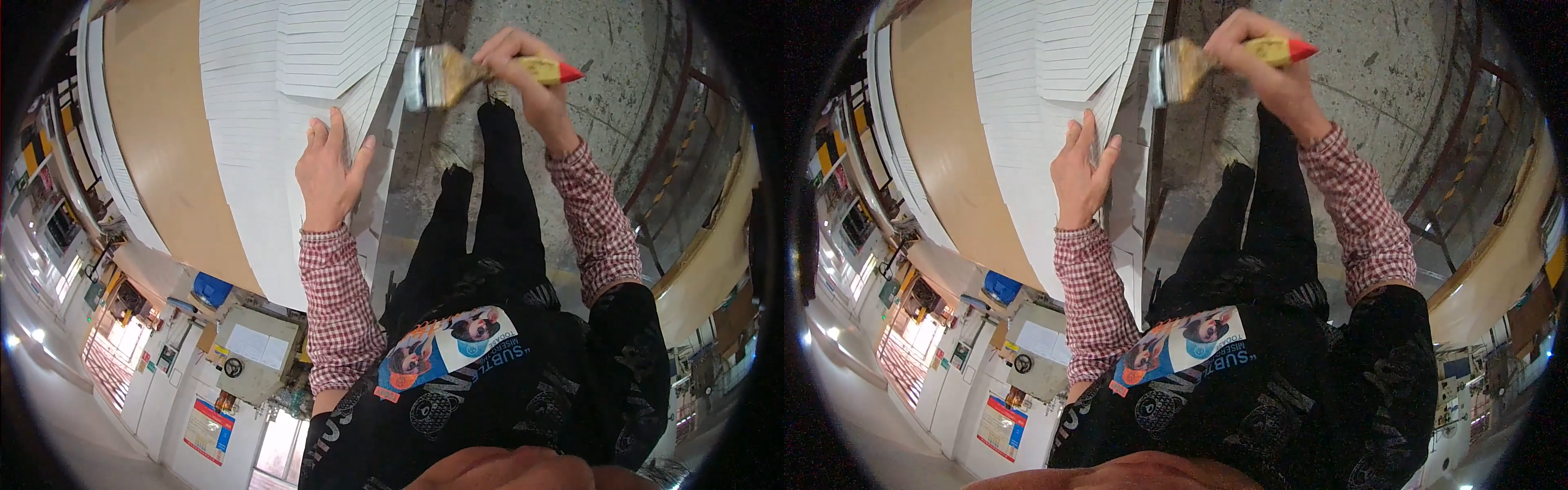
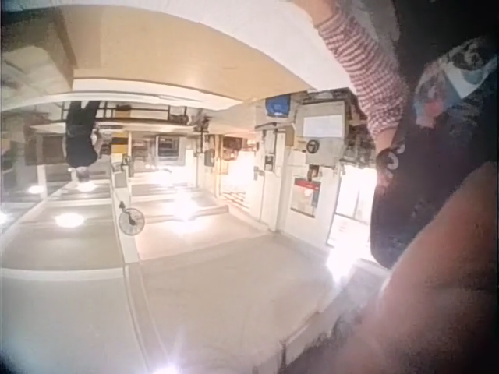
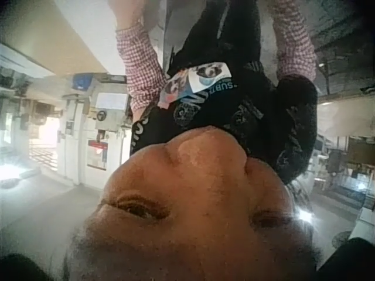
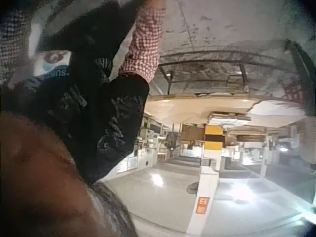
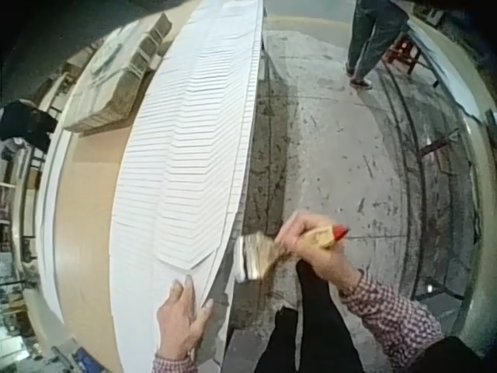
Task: Applying a white substance to long panels using a brush in a workshop environment.
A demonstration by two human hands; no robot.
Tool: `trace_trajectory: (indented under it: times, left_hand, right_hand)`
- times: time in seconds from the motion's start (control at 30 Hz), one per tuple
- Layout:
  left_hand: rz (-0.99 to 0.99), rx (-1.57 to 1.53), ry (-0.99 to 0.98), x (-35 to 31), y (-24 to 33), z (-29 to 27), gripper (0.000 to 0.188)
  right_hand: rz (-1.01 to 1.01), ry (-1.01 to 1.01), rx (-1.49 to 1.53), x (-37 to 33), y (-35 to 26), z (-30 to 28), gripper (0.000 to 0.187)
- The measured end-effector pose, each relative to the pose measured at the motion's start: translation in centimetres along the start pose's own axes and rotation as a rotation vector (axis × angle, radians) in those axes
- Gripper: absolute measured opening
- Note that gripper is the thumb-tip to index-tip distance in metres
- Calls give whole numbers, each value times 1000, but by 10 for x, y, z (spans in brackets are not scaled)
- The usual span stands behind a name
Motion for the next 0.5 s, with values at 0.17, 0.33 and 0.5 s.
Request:
trace_trajectory:
  times: [0.17, 0.33, 0.5]
  left_hand:
    - [24, 14, 12, 3, 1, 2, 66]
    - [6, 17, 16, 2, -1, -1, 65]
    - [6, 18, 18, 3, 1, 0, 66]
  right_hand:
    - [-8, 54, -53, 11, 8, -7, 17]
    - [59, -94, -45, 1, 3, 6, 11]
    - [5, 70, -52, 17, 2, -12, 14]
Point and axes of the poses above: each hand's wrist, its own x-axis towards the middle knuckle, its own z-axis out of the palm, y = z × x, the point moved 2 cm from there along x, towards the middle knuckle, and after that the axes turned 7 degrees about z, right-handed, at the moved point
